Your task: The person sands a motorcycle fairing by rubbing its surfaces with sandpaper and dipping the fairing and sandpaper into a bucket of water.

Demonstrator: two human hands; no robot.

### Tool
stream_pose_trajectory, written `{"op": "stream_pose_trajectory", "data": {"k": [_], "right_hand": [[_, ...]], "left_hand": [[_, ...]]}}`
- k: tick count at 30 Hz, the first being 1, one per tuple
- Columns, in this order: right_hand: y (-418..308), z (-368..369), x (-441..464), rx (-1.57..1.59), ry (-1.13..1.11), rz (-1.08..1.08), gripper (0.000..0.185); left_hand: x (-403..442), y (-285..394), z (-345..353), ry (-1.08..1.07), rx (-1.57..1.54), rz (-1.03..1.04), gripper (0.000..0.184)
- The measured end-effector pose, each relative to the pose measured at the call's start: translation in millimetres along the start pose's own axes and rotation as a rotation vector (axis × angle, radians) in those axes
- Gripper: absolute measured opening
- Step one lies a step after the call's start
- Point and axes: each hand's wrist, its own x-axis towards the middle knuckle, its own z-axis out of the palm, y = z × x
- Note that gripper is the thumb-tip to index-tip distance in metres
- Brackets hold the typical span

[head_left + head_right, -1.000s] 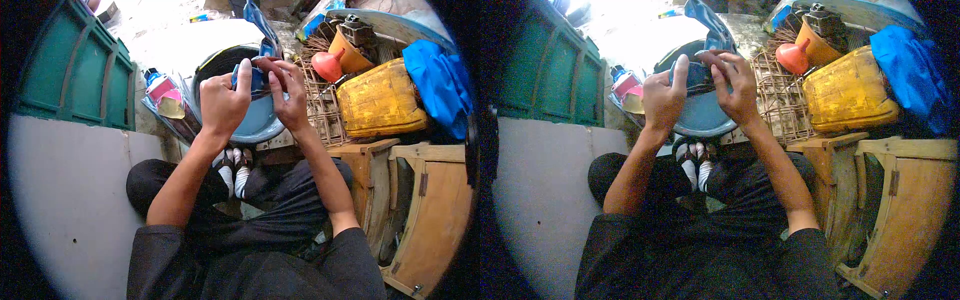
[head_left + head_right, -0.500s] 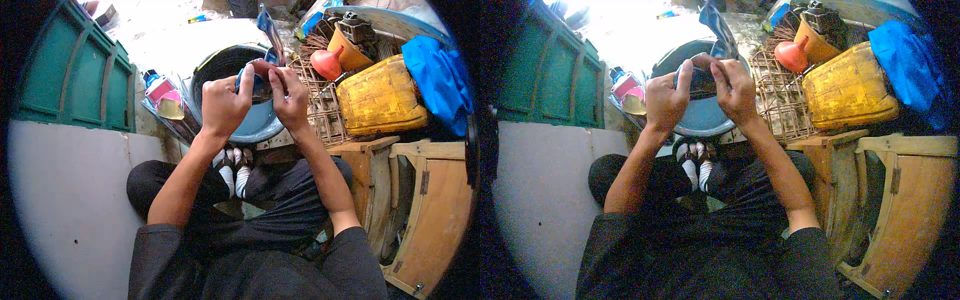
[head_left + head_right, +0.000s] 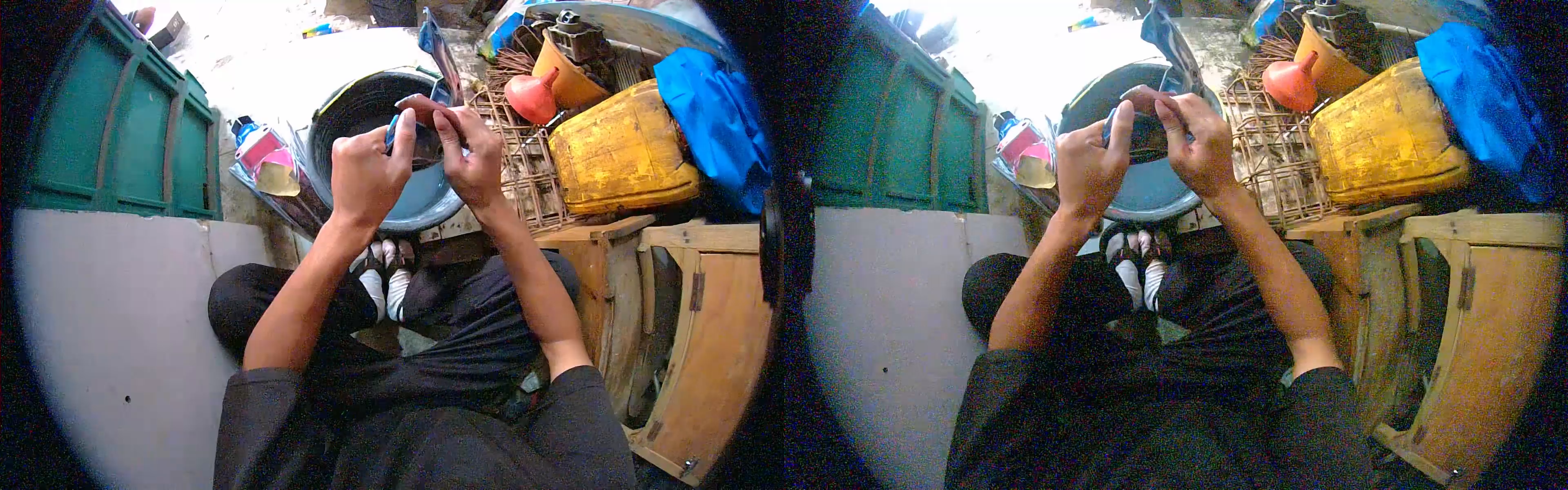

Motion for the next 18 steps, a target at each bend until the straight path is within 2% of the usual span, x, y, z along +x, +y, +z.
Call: {"op": "stream_pose_trajectory", "data": {"k": [4,8,10,12,14,15,18], "right_hand": [[0,2,-4,0.064,-0.013,-0.044,0.016],[-1,0,0,-0.006,0.042,0.018,0.017],[3,0,-1,-0.014,0.009,0.014,0.016],[3,6,-1,0.061,0.023,-0.026,0.015],[-1,3,-2,0.043,0.017,-0.044,0.014],[-5,1,-1,0.038,0.022,0.011,0.015],[4,-1,1,-0.021,0.025,-0.020,0.014]], "left_hand": [[-3,-2,1,-0.002,-0.008,0.010,0.047],[5,4,-8,0.043,0.032,0.037,0.046],[5,6,-10,0.013,0.003,-0.069,0.046],[1,0,-8,0.022,0.015,-0.012,0.046],[0,-3,-6,-0.032,0.027,-0.028,0.058],[2,-1,-5,-0.036,-0.004,-0.056,0.058],[3,3,-8,-0.006,0.039,-0.074,0.056]]}}
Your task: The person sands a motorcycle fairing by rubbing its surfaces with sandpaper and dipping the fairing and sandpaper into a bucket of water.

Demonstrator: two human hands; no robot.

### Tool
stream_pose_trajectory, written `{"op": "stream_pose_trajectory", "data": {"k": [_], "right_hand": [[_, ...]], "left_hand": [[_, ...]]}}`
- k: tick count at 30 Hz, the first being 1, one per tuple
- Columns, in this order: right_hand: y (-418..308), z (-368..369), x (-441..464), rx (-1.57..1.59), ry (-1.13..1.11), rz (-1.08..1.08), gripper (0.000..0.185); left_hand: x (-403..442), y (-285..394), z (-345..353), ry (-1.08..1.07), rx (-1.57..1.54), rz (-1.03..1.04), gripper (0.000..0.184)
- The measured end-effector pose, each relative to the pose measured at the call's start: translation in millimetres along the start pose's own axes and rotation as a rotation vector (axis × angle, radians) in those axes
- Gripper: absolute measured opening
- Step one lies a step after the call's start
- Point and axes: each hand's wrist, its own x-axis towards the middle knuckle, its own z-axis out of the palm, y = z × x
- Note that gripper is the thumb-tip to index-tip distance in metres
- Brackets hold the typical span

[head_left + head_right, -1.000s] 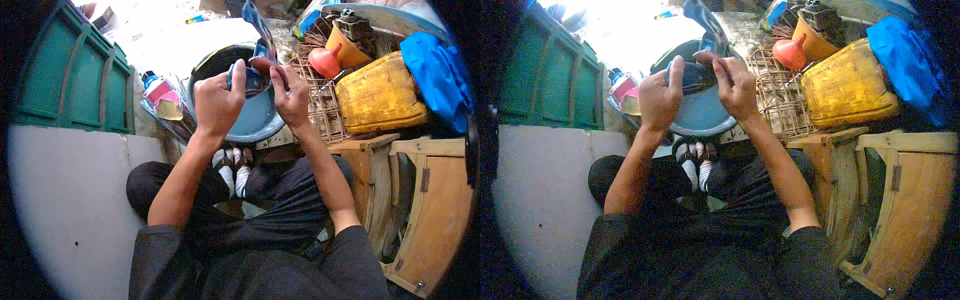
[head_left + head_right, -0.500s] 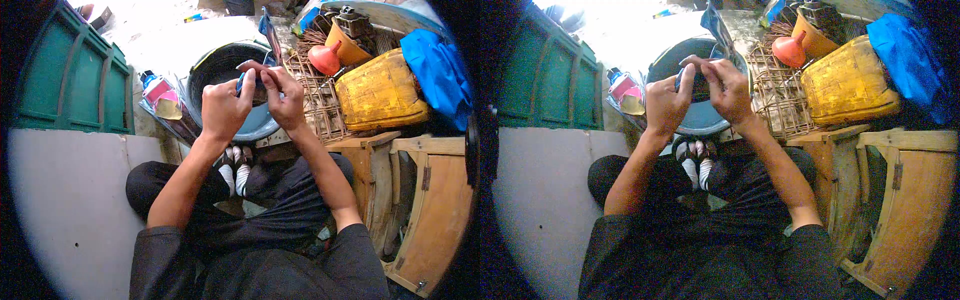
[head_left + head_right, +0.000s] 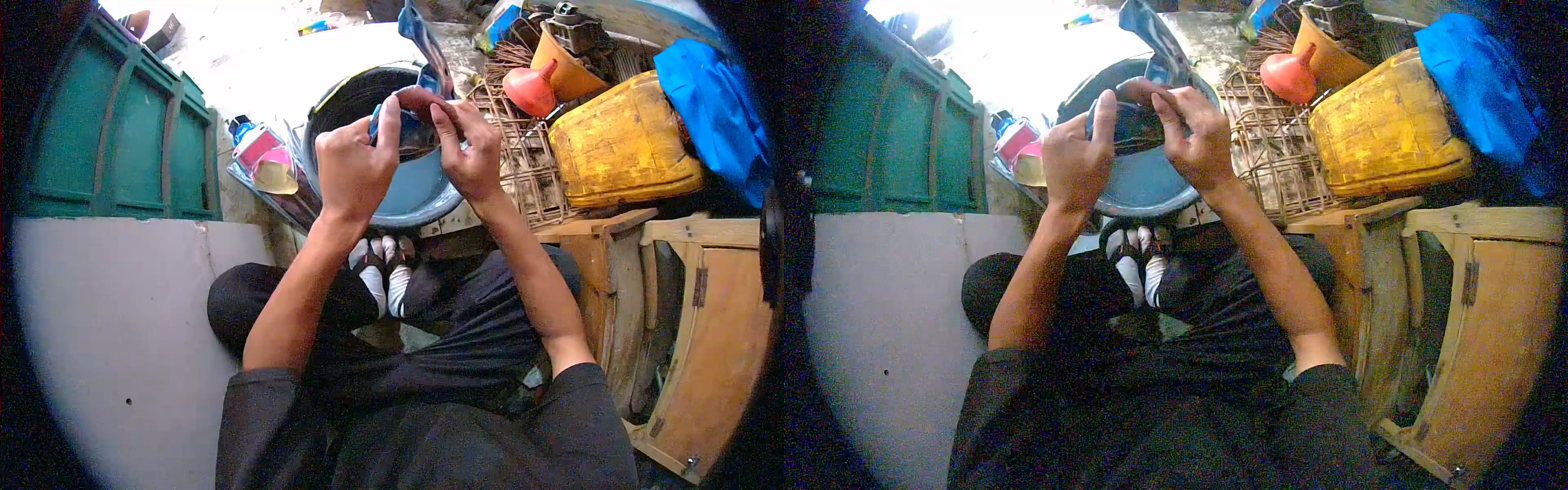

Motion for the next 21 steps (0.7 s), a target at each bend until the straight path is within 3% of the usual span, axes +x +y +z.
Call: {"op": "stream_pose_trajectory", "data": {"k": [2,4,13,21], "right_hand": [[-3,2,-3,-0.009,-0.023,0.040,0.014],[-8,6,-3,0.075,-0.016,-0.084,0.014],[-9,-1,-1,0.005,-0.021,0.067,0.016],[-4,5,0,0.058,0.021,-0.029,0.017]], "left_hand": [[-3,2,2,-0.012,-0.021,-0.033,0.055],[-10,-2,10,0.013,-0.074,0.063,0.045],[2,-8,8,0.037,-0.070,0.009,0.049],[3,-4,5,0.066,-0.022,0.058,0.049]]}}
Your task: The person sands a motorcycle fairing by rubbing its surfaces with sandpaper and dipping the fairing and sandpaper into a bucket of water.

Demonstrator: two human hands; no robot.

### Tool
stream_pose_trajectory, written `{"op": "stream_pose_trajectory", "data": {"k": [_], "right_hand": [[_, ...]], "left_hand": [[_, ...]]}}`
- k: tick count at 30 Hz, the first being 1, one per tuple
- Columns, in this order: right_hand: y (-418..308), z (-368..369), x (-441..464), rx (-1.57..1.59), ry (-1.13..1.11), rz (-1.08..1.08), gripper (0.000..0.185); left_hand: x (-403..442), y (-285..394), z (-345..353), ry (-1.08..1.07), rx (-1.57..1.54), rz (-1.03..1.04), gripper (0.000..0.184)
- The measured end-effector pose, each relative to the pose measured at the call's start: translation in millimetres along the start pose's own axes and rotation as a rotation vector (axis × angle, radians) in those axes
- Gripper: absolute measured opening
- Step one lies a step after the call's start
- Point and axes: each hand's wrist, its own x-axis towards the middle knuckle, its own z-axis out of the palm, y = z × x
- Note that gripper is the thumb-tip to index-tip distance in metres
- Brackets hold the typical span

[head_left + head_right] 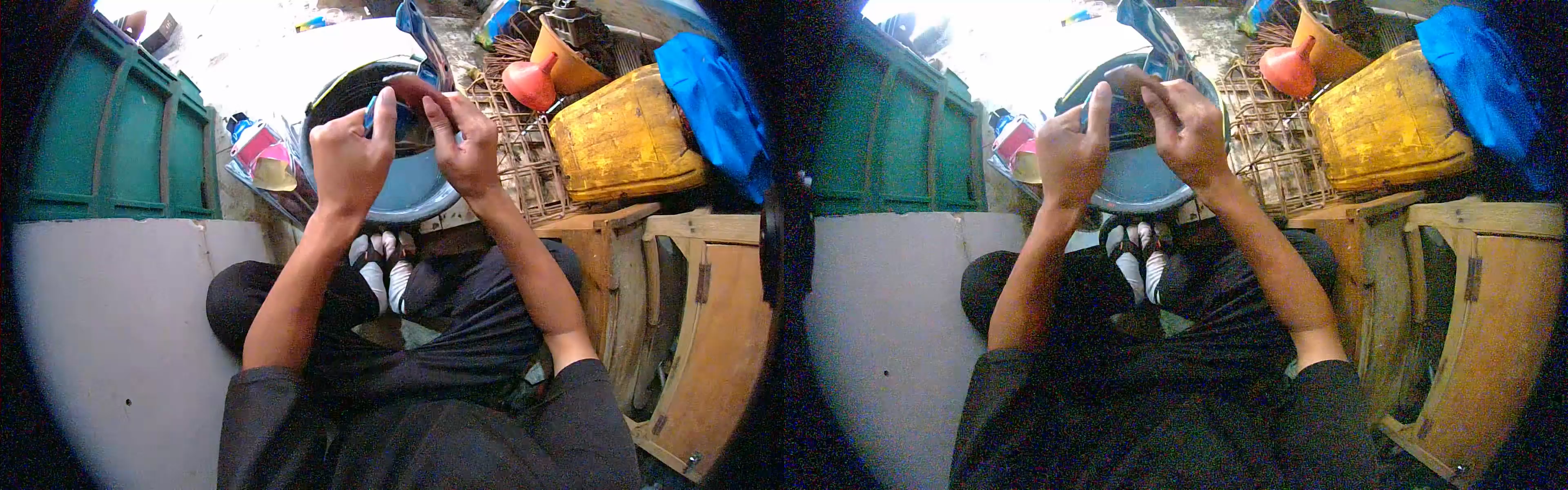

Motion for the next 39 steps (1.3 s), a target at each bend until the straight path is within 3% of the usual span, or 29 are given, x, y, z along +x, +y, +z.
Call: {"op": "stream_pose_trajectory", "data": {"k": [6,12,18,26,28,31,39], "right_hand": [[7,-2,-2,-0.036,0.023,0.113,0.015],[3,-4,9,-0.032,0.051,-0.073,0.019],[7,-9,6,-0.334,-0.055,-0.241,0.031],[22,-4,2,-0.198,-0.069,-0.202,0.033],[24,-7,1,-0.198,-0.059,-0.189,0.032],[16,-5,-1,-0.177,-0.075,-0.158,0.032],[11,-6,3,-0.216,-0.109,-0.172,0.048]], "left_hand": [[6,-5,-6,0.053,-0.007,-0.094,0.056],[10,-7,-11,0.074,-0.009,-0.095,0.058],[11,-8,-9,0.038,-0.024,-0.081,0.057],[10,-7,-10,0.049,-0.050,0.015,0.054],[11,7,-17,0.047,-0.042,-0.144,0.055],[9,-5,-18,0.051,0.032,-0.100,0.055],[12,2,-18,0.043,-0.030,-0.064,0.056]]}}
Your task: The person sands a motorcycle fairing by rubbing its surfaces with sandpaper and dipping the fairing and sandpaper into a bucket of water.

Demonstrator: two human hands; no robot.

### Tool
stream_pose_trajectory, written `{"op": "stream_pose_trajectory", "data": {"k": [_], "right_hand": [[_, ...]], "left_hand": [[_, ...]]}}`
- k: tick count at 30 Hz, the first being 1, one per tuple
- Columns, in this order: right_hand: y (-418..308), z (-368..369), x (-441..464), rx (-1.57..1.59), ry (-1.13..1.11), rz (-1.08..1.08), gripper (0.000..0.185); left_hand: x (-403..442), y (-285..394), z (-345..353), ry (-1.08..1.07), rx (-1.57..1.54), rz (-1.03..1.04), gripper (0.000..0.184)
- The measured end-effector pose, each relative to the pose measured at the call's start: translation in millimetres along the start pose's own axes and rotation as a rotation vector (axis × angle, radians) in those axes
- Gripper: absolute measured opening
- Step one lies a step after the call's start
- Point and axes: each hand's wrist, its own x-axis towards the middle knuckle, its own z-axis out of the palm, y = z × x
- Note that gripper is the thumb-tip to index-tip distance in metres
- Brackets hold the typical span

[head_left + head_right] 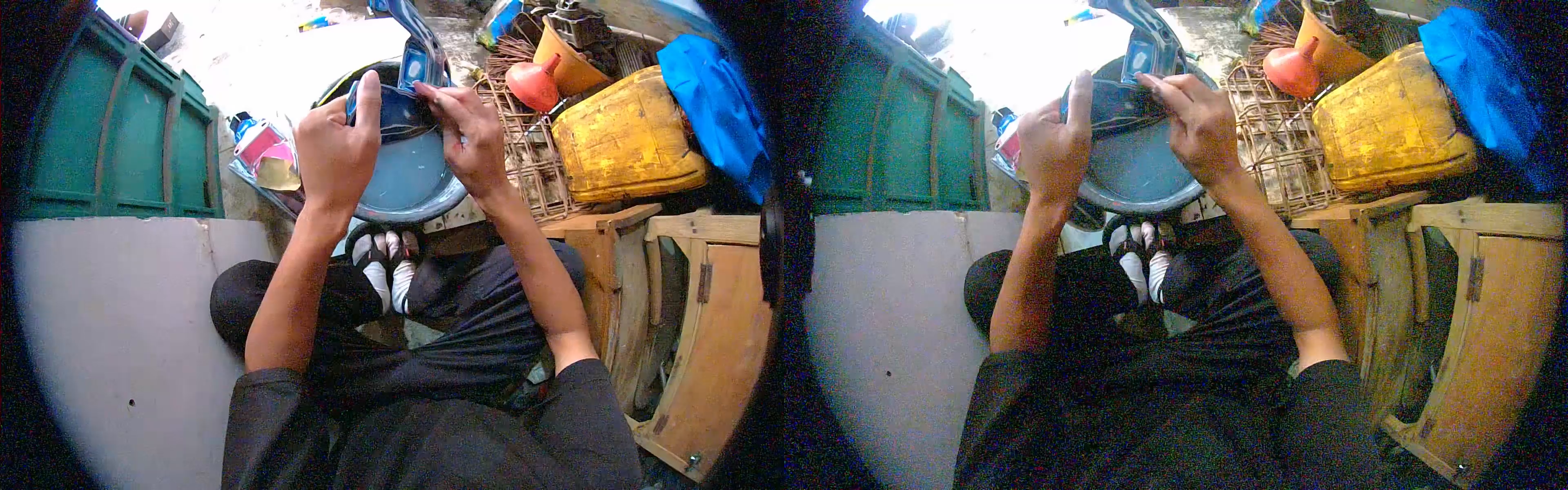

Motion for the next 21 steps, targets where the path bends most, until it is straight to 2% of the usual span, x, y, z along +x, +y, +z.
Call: {"op": "stream_pose_trajectory", "data": {"k": [2,9,12,14,19,21], "right_hand": [[-3,0,-1,-0.012,-0.013,-0.016,0.051],[8,1,-1,0.039,-0.018,-0.054,0.062],[5,-5,0,-0.056,-0.059,-0.029,0.052],[6,-3,-2,-0.056,-0.061,-0.018,0.054],[-2,-1,-2,-0.025,-0.023,-0.012,0.053],[5,0,-2,-0.040,0.010,-0.003,0.051]], "left_hand": [[0,0,-2,-0.023,-0.005,-0.049,0.056],[-3,-1,2,-0.028,0.020,0.000,0.055],[-1,-3,2,-0.026,0.044,-0.010,0.055],[-3,-3,4,-0.026,0.036,-0.021,0.055],[-6,-3,7,0.019,0.083,0.145,0.052],[-6,-5,7,0.006,0.092,0.117,0.051]]}}
